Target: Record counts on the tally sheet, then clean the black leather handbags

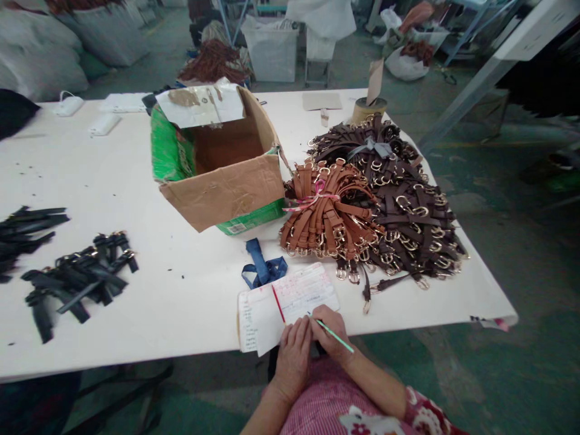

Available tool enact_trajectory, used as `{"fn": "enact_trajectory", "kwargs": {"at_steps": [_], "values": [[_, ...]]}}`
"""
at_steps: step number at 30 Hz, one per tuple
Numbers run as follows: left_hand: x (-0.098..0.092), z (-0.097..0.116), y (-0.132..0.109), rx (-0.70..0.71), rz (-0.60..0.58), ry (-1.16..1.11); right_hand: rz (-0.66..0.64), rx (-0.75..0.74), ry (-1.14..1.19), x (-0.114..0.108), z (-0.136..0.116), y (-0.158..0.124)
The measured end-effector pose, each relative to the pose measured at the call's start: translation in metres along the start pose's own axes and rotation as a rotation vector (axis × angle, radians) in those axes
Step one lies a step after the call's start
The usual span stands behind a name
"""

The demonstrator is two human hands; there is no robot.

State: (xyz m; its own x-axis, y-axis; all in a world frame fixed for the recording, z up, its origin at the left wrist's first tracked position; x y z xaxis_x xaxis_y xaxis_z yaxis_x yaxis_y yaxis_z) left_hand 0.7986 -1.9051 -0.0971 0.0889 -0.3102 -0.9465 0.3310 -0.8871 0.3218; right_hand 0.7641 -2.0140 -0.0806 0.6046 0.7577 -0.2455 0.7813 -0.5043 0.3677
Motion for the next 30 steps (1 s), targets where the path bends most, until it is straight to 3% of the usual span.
{"fn": "enact_trajectory", "kwargs": {"at_steps": [5, 19, 22, 26, 30], "values": [[-0.011, 0.004, 0.008, 0.055, -0.036, 0.074, -0.057, -0.07, 0.052, -0.003, -0.008, -0.007], [-0.015, 0.012, 0.01, 0.051, -0.062, 0.175, 0.069, 0.21, 0.014, -0.014, 0.002, -0.005], [-0.016, 0.014, 0.008, 0.069, -0.064, 0.175, 0.032, 0.198, 0.052, -0.011, -0.01, 0.0], [-0.016, 0.02, 0.003, 0.067, -0.061, 0.163, -0.122, 0.136, 0.086, 0.004, -0.027, 0.01], [-0.018, 0.024, 0.005, -0.028, -0.087, 0.168, -0.094, 0.26, 0.01, 0.004, -0.01, 0.015]]}}
Point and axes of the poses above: each hand's wrist, its own y-axis towards the middle knuckle, its own x-axis out of the palm, z = x × y, the point moved 7 cm from there along y, towards the middle knuckle, and after that the axes turned 13 degrees about y, right-handed, at the moved point
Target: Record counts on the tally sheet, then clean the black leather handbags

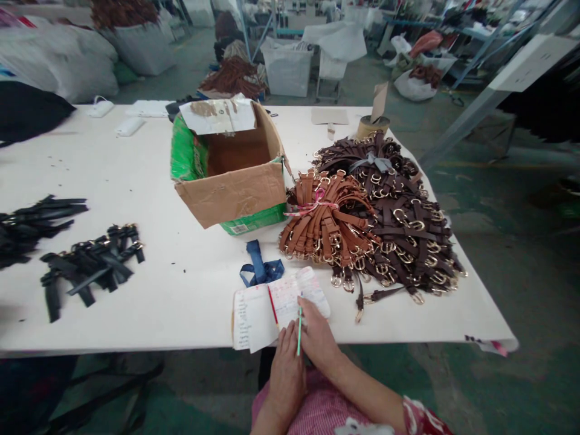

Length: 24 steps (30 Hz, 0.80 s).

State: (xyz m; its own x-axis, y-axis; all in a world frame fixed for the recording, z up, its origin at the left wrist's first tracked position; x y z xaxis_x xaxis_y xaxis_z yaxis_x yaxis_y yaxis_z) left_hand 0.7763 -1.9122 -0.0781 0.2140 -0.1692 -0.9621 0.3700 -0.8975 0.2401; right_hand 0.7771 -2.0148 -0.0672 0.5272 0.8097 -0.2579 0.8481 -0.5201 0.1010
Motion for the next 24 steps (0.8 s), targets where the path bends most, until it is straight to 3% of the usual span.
{"fn": "enact_trajectory", "kwargs": {"at_steps": [3, 7, 9, 13, 14, 16, 18, 19, 21, 24], "values": [[0.002, 0.004, 0.0, -0.055, -0.058, -0.021, 0.039, 0.071, -0.014, -0.002, 0.014, 0.008], [-0.004, 0.001, -0.015, -0.198, 0.039, -0.21, -0.131, -0.06, -0.017, 0.02, 0.004, 0.022], [-0.002, -0.013, -0.031, -0.444, 0.064, -0.459, -0.219, -0.135, -0.034, 0.031, -0.006, 0.029], [0.024, -0.036, -0.074, -1.23, 0.06, -1.234, -0.267, -0.171, -0.076, 0.036, -0.012, 0.037], [0.027, -0.036, -0.078, -1.357, 0.088, -1.401, -0.26, -0.162, -0.08, 0.035, -0.011, 0.037], [0.028, -0.037, -0.076, -1.472, 0.171, -1.63, -0.243, -0.143, -0.078, 0.032, -0.008, 0.035], [0.023, -0.043, -0.069, -1.453, 0.232, -1.686, -0.235, -0.133, -0.065, 0.031, -0.005, 0.032], [0.019, -0.049, -0.066, -1.415, 0.229, -1.607, -0.233, -0.131, -0.057, 0.032, -0.005, 0.031], [0.006, -0.063, -0.059, -1.244, 0.211, -1.217, -0.228, -0.133, -0.038, 0.035, -0.005, 0.032], [-0.02, -0.062, -0.032, -0.714, 0.205, -0.453, -0.212, -0.143, 0.0, 0.036, -0.011, 0.037]]}}
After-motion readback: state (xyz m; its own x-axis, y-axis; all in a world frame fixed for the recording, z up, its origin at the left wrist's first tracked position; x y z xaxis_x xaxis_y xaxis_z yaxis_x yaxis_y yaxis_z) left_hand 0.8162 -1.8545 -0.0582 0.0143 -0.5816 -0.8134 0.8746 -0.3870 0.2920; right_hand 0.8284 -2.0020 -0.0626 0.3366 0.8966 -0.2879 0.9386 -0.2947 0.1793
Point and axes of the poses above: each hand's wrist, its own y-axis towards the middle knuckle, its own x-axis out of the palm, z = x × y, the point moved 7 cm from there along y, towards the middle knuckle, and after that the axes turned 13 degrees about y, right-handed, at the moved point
